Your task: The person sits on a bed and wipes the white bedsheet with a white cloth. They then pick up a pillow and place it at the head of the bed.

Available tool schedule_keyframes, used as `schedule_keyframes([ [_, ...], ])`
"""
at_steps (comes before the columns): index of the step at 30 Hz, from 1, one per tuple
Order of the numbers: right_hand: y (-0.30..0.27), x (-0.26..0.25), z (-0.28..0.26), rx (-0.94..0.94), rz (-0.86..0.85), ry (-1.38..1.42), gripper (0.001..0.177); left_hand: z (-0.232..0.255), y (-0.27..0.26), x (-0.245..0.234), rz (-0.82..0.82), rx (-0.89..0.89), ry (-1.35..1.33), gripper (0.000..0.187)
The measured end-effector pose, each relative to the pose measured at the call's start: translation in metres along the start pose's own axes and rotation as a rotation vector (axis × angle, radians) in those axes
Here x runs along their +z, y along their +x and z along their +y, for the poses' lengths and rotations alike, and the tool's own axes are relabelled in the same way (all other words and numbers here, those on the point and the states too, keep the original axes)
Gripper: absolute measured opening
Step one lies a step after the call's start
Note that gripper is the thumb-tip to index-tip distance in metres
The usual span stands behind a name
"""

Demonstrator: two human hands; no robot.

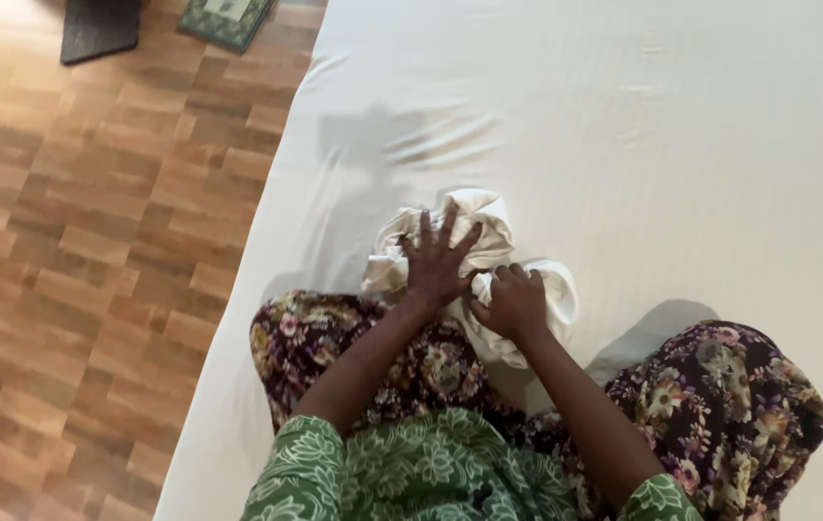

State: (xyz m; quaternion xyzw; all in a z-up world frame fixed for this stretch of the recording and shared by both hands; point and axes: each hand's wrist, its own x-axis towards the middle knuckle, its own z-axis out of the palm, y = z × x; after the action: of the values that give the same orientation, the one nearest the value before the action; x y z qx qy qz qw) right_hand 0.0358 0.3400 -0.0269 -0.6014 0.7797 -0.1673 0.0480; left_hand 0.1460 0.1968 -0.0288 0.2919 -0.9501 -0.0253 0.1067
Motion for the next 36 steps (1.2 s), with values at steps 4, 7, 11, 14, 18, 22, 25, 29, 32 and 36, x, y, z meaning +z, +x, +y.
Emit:
schedule_keyframes([
  [4,0.002,0.004,0.012,-0.029,0.059,0.078,0.045,-0.021,0.029,0.014,-0.130,-0.062,-0.057,0.089],
  [7,-0.002,0.007,0.014,-0.046,0.109,0.084,0.043,-0.033,0.050,0.022,0.020,-0.141,-0.113,0.069],
  [11,-0.009,0.021,0.016,-0.105,0.268,0.031,0.042,-0.023,0.099,0.027,0.335,-0.322,-0.473,0.057],
  [14,-0.012,0.028,0.019,-0.081,0.161,-0.027,0.047,0.053,0.125,0.023,0.543,0.048,-0.896,0.048],
  [18,-0.014,0.033,0.023,-0.129,0.395,-0.001,0.075,0.138,0.123,0.018,0.355,0.035,-1.419,0.057],
  [22,-0.018,0.033,0.020,-0.066,0.259,0.076,0.073,0.125,0.123,0.053,0.251,0.135,-0.790,0.063],
  [25,-0.016,0.032,0.020,-0.024,0.121,0.104,0.062,0.090,0.104,0.048,0.035,0.053,-0.498,0.069],
  [29,-0.017,0.025,0.023,-0.051,0.283,0.036,0.058,0.098,0.105,0.027,-0.339,-0.017,-0.484,0.082],
  [32,-0.014,0.027,0.020,-0.030,0.285,0.014,0.056,0.115,0.116,0.032,-0.413,-0.011,-0.407,0.075],
  [36,-0.018,0.037,0.023,-0.028,0.254,-0.007,0.053,0.157,0.110,0.046,-0.256,0.220,-0.366,0.056],
])
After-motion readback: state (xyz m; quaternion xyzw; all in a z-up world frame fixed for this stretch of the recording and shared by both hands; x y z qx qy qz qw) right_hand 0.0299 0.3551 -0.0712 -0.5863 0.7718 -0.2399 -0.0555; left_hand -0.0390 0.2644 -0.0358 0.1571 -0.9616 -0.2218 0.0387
